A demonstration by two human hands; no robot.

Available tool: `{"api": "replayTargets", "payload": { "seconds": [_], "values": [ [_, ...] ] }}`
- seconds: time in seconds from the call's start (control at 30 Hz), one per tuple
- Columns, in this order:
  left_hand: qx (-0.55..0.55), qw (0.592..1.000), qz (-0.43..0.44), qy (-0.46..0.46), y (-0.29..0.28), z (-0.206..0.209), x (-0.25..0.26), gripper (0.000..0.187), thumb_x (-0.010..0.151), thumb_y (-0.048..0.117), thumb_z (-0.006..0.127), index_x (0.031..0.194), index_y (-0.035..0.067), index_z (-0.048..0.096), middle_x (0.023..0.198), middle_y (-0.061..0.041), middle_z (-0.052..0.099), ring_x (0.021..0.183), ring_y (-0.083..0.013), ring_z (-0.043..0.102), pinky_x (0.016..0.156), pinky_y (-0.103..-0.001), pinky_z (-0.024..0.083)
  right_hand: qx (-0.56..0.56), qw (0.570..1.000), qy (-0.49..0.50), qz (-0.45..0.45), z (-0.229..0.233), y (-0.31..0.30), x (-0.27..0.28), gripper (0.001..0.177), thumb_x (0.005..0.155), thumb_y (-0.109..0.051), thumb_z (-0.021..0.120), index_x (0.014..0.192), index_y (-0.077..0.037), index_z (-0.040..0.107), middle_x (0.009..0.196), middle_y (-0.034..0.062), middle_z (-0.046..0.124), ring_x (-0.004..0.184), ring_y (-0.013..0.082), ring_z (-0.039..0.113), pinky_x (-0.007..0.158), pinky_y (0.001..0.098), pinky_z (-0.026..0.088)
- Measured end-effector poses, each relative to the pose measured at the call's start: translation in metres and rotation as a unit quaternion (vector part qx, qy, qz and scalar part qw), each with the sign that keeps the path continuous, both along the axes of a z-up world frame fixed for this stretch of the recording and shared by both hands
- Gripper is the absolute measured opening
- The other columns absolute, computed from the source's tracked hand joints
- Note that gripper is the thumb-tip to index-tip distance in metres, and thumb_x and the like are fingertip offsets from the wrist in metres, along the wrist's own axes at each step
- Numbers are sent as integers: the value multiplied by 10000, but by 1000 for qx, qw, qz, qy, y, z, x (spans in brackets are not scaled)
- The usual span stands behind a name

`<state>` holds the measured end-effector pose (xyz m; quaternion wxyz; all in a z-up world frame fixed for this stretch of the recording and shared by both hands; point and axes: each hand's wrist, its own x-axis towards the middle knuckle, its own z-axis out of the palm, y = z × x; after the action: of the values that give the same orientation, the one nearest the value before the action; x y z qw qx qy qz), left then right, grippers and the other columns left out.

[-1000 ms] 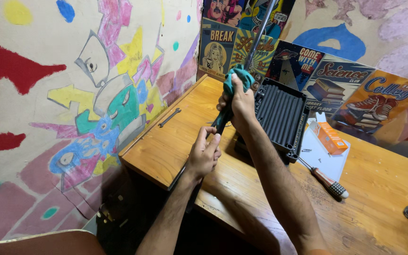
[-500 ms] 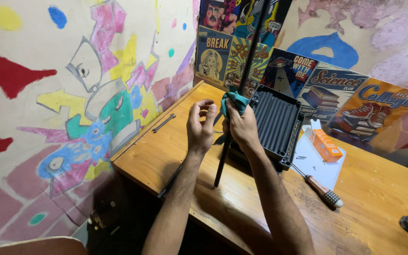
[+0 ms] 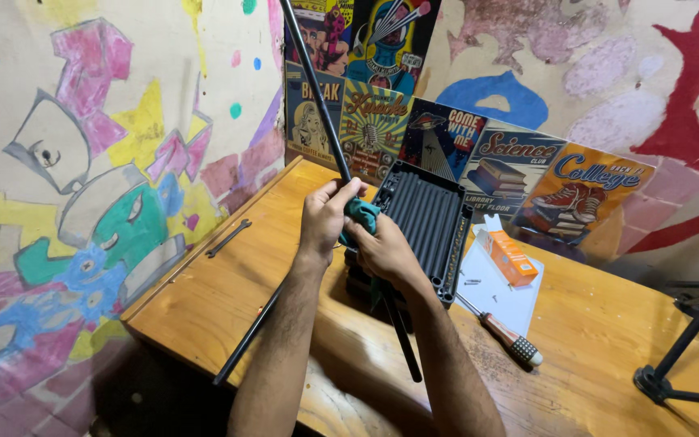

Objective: The person assembles a black metal stand by inserting rods into a plastic base and connecting them with a central hub. They wipe the rods with a cloth before insertion and tighten the joints by hand. The stand is built on a wooden table with posters on the wall.

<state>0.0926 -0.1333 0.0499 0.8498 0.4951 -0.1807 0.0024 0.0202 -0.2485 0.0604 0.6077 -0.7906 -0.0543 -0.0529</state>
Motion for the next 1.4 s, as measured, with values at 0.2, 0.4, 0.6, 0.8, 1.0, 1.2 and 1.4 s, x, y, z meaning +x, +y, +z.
{"api": "replayTargets", "payload": {
  "seconds": [0.2,0.4,0.6,0.8,1.0,1.2,1.4],
  "values": [
    [-12,1000,-7,-10,-25,21,5,241,957,265,697,1035,55,786,793,59,632,698,-28,554,624,-188,428,-5,1000,29,-7,15,-30,-8,162,1009,-206,581,983,-46,583,504,-9,478,349,122,441,335,302,357],
    [99,988,18,-116,-55,33,-2,254,966,296,715,949,42,723,757,49,631,667,-24,547,583,-209,437,22,998,-28,-44,16,-58,-5,124,1005,-155,567,1088,-73,609,669,-11,558,476,72,487,419,269,403],
    [178,969,22,-170,-71,33,2,272,981,299,701,949,30,720,717,36,658,642,-33,581,564,-229,459,-102,981,-128,-101,18,-85,-6,299,883,-91,680,1176,-52,634,910,49,726,816,110,668,734,283,551],
    [101,981,144,-84,-90,26,23,357,1079,337,559,1048,-6,653,752,14,596,624,-67,543,533,-246,435,-117,980,-143,-72,23,-101,-6,256,870,-61,666,1125,-51,689,932,47,736,868,104,656,795,283,544],
    [-11,989,111,-93,-89,22,29,398,1086,324,483,1260,2,640,855,-4,639,701,-52,600,599,-217,512,-158,982,-98,-23,24,-127,-11,132,921,-80,666,1048,-60,698,832,20,704,780,91,593,708,276,521],
    [-17,992,55,-108,-100,27,17,480,1095,345,442,1383,-12,585,805,-23,691,679,-39,618,615,-202,529,-154,975,-158,-9,21,-144,-8,101,941,-83,665,1033,-47,688,825,-12,673,777,89,576,685,274,511],
    [29,989,5,-144,-109,30,4,519,1117,390,408,1327,-32,626,744,-7,678,636,-51,603,595,-215,515,-58,994,-88,18,19,-144,-8,171,970,-61,625,1128,-46,688,889,-10,646,789,109,543,694,284,475]
  ]
}}
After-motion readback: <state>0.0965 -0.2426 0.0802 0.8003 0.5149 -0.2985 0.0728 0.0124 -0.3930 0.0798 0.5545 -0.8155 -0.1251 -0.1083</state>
